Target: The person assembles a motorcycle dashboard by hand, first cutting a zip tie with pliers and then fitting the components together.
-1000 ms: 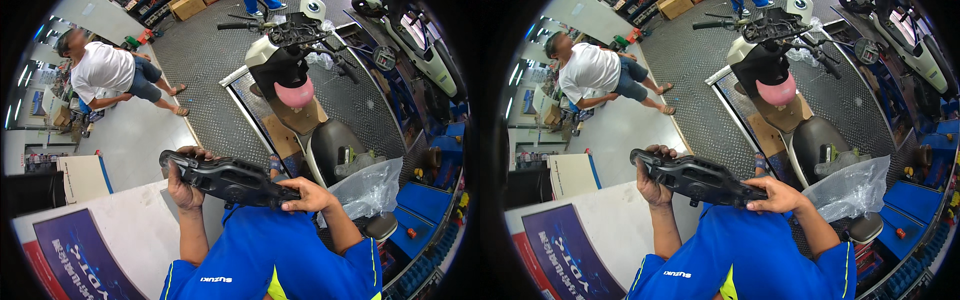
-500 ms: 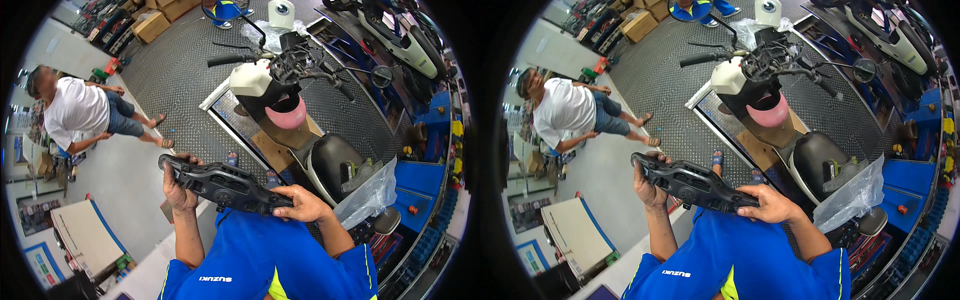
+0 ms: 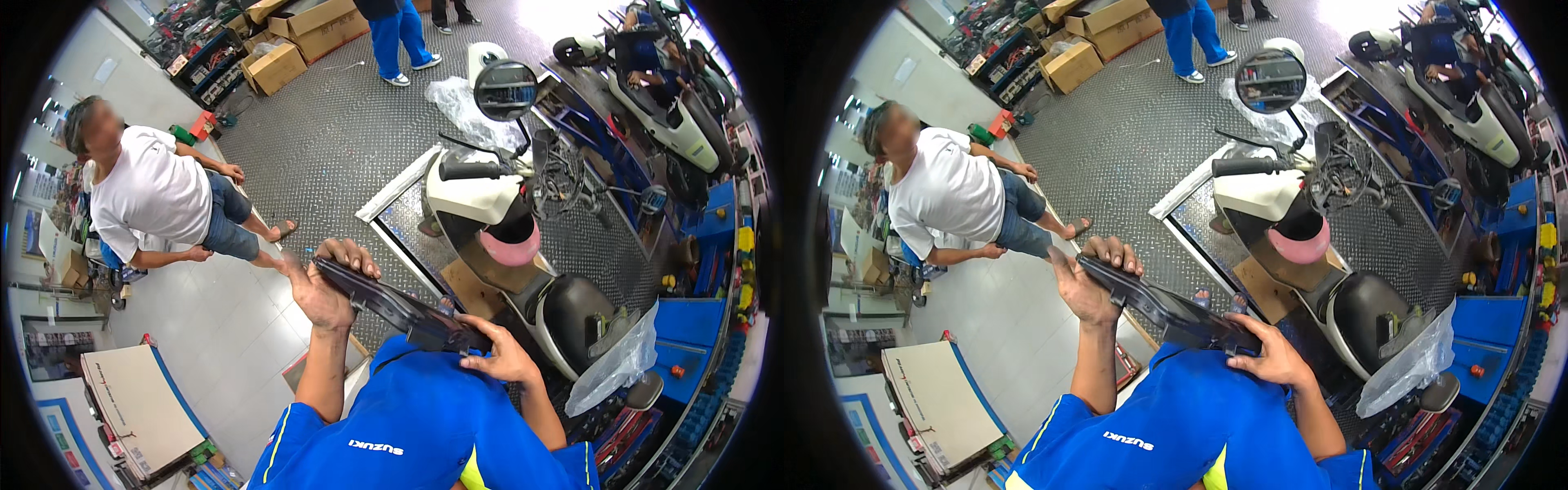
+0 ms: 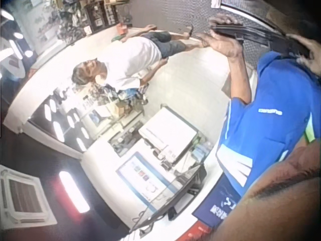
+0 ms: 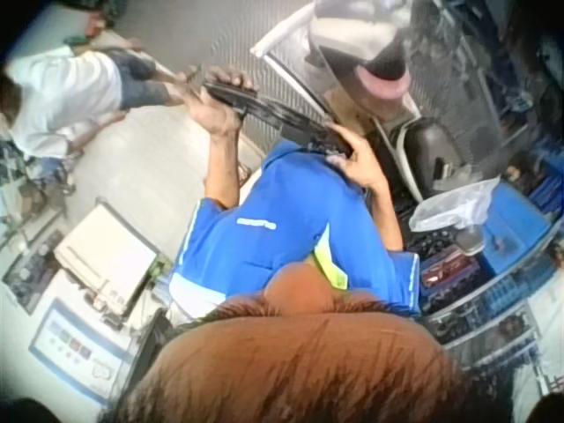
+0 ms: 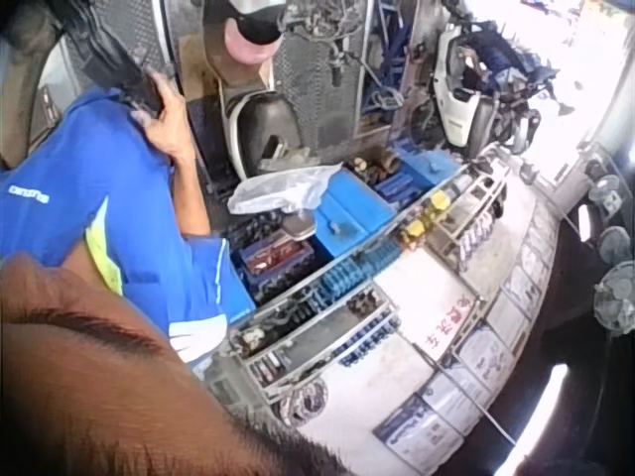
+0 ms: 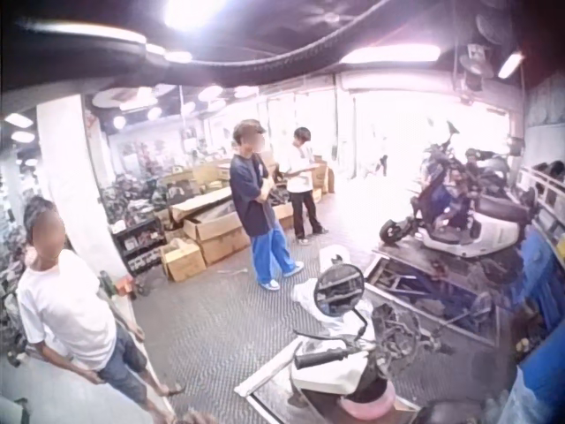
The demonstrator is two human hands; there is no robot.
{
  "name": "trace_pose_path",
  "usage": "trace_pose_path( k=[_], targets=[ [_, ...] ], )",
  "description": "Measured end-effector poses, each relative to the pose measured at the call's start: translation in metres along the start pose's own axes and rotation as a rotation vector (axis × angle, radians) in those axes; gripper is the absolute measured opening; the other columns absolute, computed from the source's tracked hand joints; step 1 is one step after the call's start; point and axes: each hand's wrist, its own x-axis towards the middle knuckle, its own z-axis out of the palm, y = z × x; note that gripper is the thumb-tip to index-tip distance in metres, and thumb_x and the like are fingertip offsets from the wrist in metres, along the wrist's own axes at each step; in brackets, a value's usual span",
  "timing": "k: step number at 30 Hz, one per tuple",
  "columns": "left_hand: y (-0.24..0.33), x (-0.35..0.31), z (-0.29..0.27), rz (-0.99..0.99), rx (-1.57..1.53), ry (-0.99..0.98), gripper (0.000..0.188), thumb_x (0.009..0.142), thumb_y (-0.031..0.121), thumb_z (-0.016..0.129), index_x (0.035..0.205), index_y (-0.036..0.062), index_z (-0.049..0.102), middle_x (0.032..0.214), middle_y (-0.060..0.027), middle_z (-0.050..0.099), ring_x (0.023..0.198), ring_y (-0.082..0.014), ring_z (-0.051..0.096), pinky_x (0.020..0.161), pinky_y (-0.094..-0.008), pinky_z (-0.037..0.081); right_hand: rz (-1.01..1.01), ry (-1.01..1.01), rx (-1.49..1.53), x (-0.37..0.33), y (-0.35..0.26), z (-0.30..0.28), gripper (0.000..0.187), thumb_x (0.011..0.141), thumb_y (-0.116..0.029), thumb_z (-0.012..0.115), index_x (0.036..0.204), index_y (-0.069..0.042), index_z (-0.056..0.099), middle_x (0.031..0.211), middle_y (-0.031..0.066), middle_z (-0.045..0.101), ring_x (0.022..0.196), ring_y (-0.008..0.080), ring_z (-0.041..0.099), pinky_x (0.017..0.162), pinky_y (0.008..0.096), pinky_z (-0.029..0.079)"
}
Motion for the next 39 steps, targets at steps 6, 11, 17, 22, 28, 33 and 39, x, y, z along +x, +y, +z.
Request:
trace_pose_path(
  k=[6, 11, 17, 22, 28, 33, 39],
  targets=[
    [0.021, -0.002, 0.017, 0.001, 0.077, -0.120, 0.089, 0.108, 0.076, 0.016, 0.063, 0.0068, 0.049, 0.065, -0.0102, 0.047, 0.066, -0.0292, 0.056, 0.069, -0.0453, 0.052, 0.006, -0.231, 0.462, 0.020, 0.043, -0.013, 0.060, 0.097, -0.039, 0.077, 0.136, 0.005, 0.062, 0.107, 0.0030, 0.065, 0.096, 0.0139, 0.059, 0.088, 0.0300, 0.049],
    [0.026, -0.006, 0.035, 0.030, -0.021, -0.237, 0.089, 0.109, 0.073, 0.016, 0.062, 0.0070, 0.052, 0.061, -0.0094, 0.051, 0.057, -0.0273, 0.057, 0.063, -0.0430, 0.052, 0.040, -0.098, 0.183, 0.053, 0.050, 0.018, 0.048, 0.116, -0.038, 0.049, 0.088, 0.000, 0.057, 0.078, -0.0048, 0.050, 0.075, 0.0095, 0.044, 0.065, 0.0331, 0.037],
    [0.035, -0.011, 0.038, 0.027, -0.091, -0.285, 0.091, 0.110, 0.071, 0.017, 0.059, 0.0068, 0.057, 0.056, -0.0113, 0.057, 0.052, -0.0284, 0.058, 0.058, -0.0430, 0.052, -0.066, 0.123, -0.155, 0.065, 0.014, 0.034, 0.069, 0.117, -0.048, 0.037, 0.074, 0.005, 0.047, 0.064, 0.0265, 0.044, 0.058, 0.0411, 0.044, 0.059, 0.0527, 0.038],
    [0.035, -0.015, 0.031, 0.032, -0.095, -0.326, 0.093, 0.108, 0.074, 0.018, 0.057, 0.0080, 0.057, 0.055, -0.0112, 0.059, 0.051, -0.0283, 0.061, 0.058, -0.0418, 0.053, -0.069, 0.192, -0.254, 0.061, -0.002, 0.032, 0.069, 0.116, -0.044, 0.040, 0.072, 0.006, 0.054, 0.069, 0.0339, 0.054, 0.067, 0.0570, 0.055, 0.059, 0.0573, 0.041],
    [0.025, -0.014, 0.039, 0.001, -0.103, -0.348, 0.091, 0.107, 0.077, 0.021, 0.056, 0.0091, 0.055, 0.053, -0.0104, 0.057, 0.049, -0.0270, 0.060, 0.057, -0.0410, 0.052, -0.175, 0.229, -0.307, 0.055, -0.005, 0.017, 0.061, 0.114, -0.041, 0.045, 0.074, 0.003, 0.060, 0.066, 0.0307, 0.055, 0.068, 0.0549, 0.058, 0.060, 0.0561, 0.044],
    [0.030, -0.010, 0.028, -0.239, 0.024, -0.492, 0.084, 0.102, 0.078, 0.043, 0.093, -0.0008, 0.069, 0.095, -0.0248, 0.071, 0.103, -0.0377, 0.069, 0.095, -0.0508, 0.052, -0.307, 0.117, -0.508, 0.060, -0.027, -0.027, 0.053, 0.108, -0.043, 0.057, 0.074, -0.003, 0.064, 0.064, 0.0253, 0.060, 0.065, 0.0502, 0.062, 0.060, 0.0570, 0.048],
    [0.036, -0.007, 0.012, -0.866, 0.731, -0.596, 0.106, 0.084, 0.048, 0.091, 0.157, -0.0069, 0.038, 0.146, -0.0215, 0.058, 0.137, -0.0287, 0.057, 0.111, -0.0435, 0.049, -0.332, -0.119, -0.970, 0.077, -0.064, -0.048, 0.069, 0.103, -0.068, 0.052, 0.077, -0.007, 0.072, 0.066, 0.0185, 0.069, 0.067, 0.0423, 0.072, 0.062, 0.0535, 0.056]
  ],
)
